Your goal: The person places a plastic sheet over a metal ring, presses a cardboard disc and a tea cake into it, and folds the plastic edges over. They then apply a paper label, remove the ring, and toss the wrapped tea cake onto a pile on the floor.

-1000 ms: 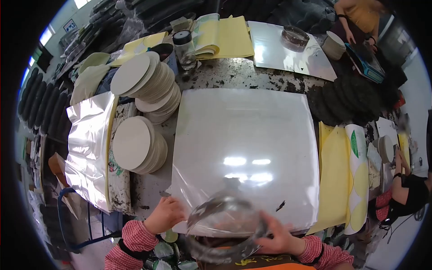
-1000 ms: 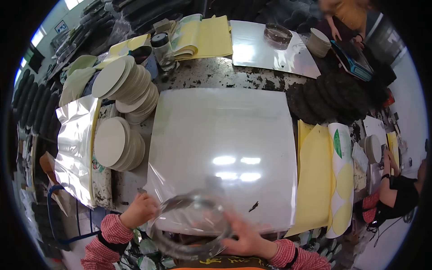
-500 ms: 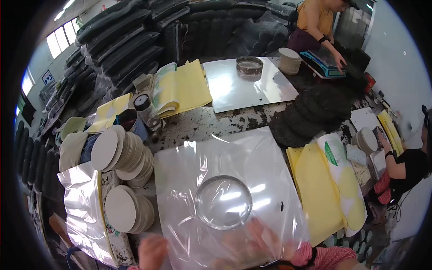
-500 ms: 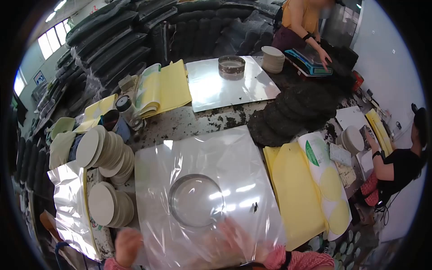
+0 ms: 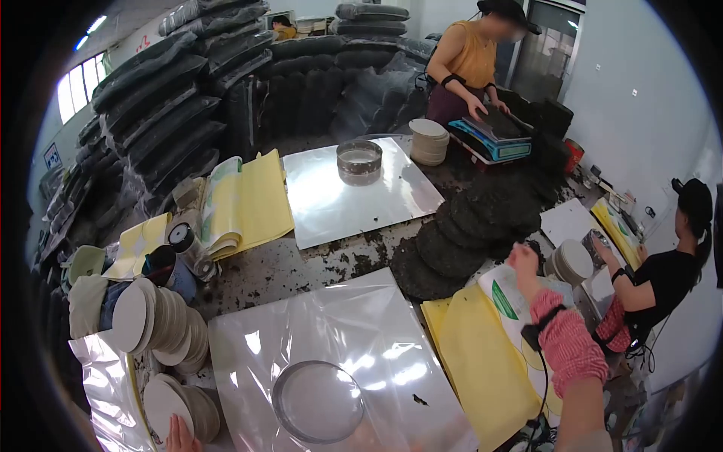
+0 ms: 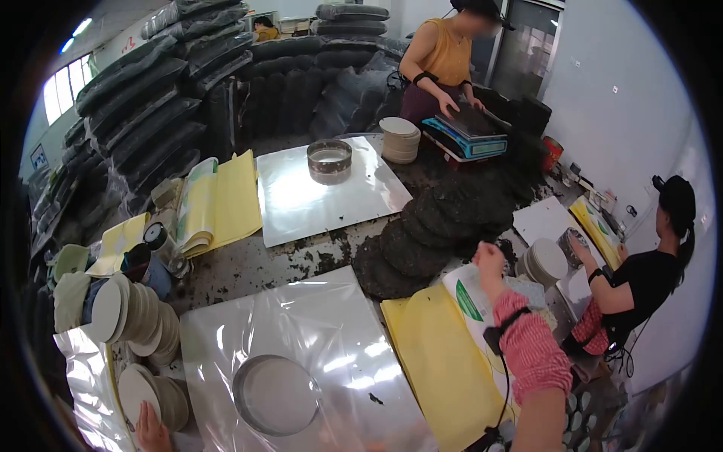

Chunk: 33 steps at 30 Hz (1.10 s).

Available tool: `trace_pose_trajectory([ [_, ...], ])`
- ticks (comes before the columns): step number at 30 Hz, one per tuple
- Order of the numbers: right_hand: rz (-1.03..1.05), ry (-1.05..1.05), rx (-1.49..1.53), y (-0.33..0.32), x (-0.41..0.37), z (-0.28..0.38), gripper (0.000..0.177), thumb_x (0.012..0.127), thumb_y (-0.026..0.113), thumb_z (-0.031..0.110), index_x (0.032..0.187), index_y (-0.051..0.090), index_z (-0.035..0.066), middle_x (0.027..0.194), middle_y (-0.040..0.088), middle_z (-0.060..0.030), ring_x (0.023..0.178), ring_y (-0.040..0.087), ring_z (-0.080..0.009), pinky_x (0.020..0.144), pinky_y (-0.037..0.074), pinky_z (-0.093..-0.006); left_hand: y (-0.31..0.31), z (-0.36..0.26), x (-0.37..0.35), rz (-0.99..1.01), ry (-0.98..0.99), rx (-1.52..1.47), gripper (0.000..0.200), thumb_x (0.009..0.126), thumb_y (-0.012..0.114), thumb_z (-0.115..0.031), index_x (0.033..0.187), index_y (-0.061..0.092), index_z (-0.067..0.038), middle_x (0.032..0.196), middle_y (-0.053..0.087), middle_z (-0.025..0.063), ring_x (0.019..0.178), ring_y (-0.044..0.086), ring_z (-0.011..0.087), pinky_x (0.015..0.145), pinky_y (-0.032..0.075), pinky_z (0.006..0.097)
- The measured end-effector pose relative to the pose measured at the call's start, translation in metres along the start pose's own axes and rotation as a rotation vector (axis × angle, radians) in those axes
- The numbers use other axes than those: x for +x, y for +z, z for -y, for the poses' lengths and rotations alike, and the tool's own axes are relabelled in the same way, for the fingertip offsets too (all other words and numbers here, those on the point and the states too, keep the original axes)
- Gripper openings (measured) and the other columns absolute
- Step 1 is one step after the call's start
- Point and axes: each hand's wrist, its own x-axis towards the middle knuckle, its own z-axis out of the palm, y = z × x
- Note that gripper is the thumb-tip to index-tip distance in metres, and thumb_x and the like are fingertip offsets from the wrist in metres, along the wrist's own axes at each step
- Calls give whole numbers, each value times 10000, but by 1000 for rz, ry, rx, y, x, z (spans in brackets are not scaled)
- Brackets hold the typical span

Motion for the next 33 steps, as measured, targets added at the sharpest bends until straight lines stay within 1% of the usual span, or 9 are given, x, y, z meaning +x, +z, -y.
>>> trace_pose_trajectory([
  [4,-339,170,-48,34,95,16,379,907,687,376,851,664,2,759,629,-79,674,609,-208,599,512,-326,-7,-4,3,10,-2,-53,475,887,608,-92,1357,560,-44,1353,571,188,1156,606,334,950,498,404],
  [6,-378,-124,-406,26,146,-27,374,897,703,355,930,689,-17,826,660,-96,759,637,-238,637,524,-352,-16,-22,9,-106,13,-79,457,906,605,-111,1358,563,-58,1362,562,197,1180,596,338,964,490,419],
  [10,-381,25,317,34,151,-12,270,905,706,192,1118,657,34,979,679,-61,840,650,-191,760,526,-295,4,-126,23,-387,555,-462,279,822,629,-84,1084,697,-13,1059,703,185,1049,670,356,947,509,480],
  [14,-124,20,523,14,120,3,251,930,675,127,1164,601,76,974,641,-15,856,613,-124,794,518,-281,31,-180,40,132,734,-434,481,911,651,-315,1312,575,-61,1391,537,165,1309,509,272,1082,395,471],
  [19,231,79,584,19,1,57,197,938,676,159,1106,588,102,940,623,12,821,597,-110,768,509,-269,28,-198,84,361,762,-285,773,898,544,-534,1508,334,-109,1585,213,225,1479,189,387,1133,91,675],
  [26,685,403,656,82,-216,100,134,959,618,107,1089,614,75,1042,682,-36,923,664,-148,836,545,-296,108,-226,87,581,738,-246,784,947,467,-542,1566,186,-152,1621,68,217,1505,37,404,1073,23,766],
  [28,858,600,611,90,-281,112,176,973,588,98,1139,602,41,1114,677,-57,991,664,-163,898,541,-310,129,-214,92,620,731,-247,755,971,430,-508,1565,167,-123,1605,127,237,1487,128,420,1116,119,709],
  [30,918,667,541,90,-321,108,169,980,581,128,1128,598,48,1078,685,-46,988,668,-164,900,539,-336,228,-188,86,571,713,-942,682,994,418,-456,1535,253,-75,1554,278,251,1441,284,394,1150,252,578],
  [33,900,817,434,86,-377,87,202,950,627,106,1140,591,46,1056,671,-46,972,656,-145,876,538,-312,147,-144,70,379,411,-1100,594,948,519,-328,1455,374,-55,1506,361,222,1396,361,361,1137,294,511],
])
